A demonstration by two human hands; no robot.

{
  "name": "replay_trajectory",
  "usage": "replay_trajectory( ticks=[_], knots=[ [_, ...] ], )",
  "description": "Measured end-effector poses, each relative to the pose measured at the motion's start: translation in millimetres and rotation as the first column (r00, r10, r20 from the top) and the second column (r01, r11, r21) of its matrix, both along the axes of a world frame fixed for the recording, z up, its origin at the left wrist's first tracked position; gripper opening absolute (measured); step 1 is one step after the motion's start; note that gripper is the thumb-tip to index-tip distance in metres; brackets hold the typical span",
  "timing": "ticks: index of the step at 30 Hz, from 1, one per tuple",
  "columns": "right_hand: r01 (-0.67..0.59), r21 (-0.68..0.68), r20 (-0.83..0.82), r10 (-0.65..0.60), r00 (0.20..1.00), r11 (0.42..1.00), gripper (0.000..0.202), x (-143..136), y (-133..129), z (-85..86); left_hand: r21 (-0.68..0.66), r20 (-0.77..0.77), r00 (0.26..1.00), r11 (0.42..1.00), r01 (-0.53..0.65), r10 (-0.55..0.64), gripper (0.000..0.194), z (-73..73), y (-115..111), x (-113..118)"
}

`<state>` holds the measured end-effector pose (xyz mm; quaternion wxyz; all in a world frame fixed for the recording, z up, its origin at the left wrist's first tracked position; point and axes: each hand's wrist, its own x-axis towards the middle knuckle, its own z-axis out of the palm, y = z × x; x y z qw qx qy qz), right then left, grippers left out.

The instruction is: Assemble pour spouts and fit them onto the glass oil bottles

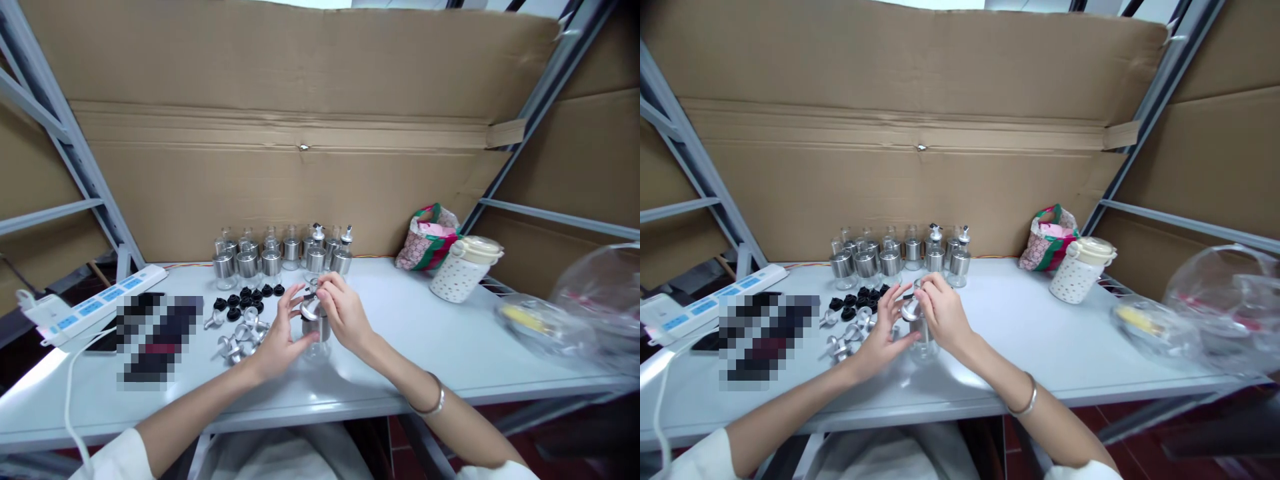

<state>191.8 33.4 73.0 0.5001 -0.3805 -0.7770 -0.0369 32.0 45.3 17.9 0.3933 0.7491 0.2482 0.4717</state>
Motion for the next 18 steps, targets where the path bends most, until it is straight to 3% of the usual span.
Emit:
replay_trajectory(
  ticks=[5, 10, 15, 18],
  knots=[
    [-0.062, 0.029, 0.047, 0.061, 0.997, 0.998, 0.033, -3.6, -7.0, -1.8, 0.099, 0.006, 1.000, 0.995, -0.018, 0.018, 0.064, -4.6, 3.3, -3.3],
    [-0.139, 0.011, -0.029, 0.139, 0.990, 0.990, 0.028, -0.3, -15.3, 9.2, 0.231, 0.010, 0.998, 0.971, -0.064, 0.064, 0.045, -2.7, 4.5, -5.6],
    [-0.099, -0.017, -0.231, 0.093, 0.968, 0.995, 0.031, 4.2, -11.5, 24.4, 0.206, 0.035, 0.994, 0.972, -0.109, 0.104, 0.033, -1.6, 4.9, -5.3],
    [-0.074, -0.005, -0.228, 0.071, 0.971, 0.997, 0.033, 3.6, -6.8, 30.2, 0.164, 0.048, 0.995, 0.982, -0.095, 0.088, 0.035, -2.7, 5.2, -5.4]
  ],
)
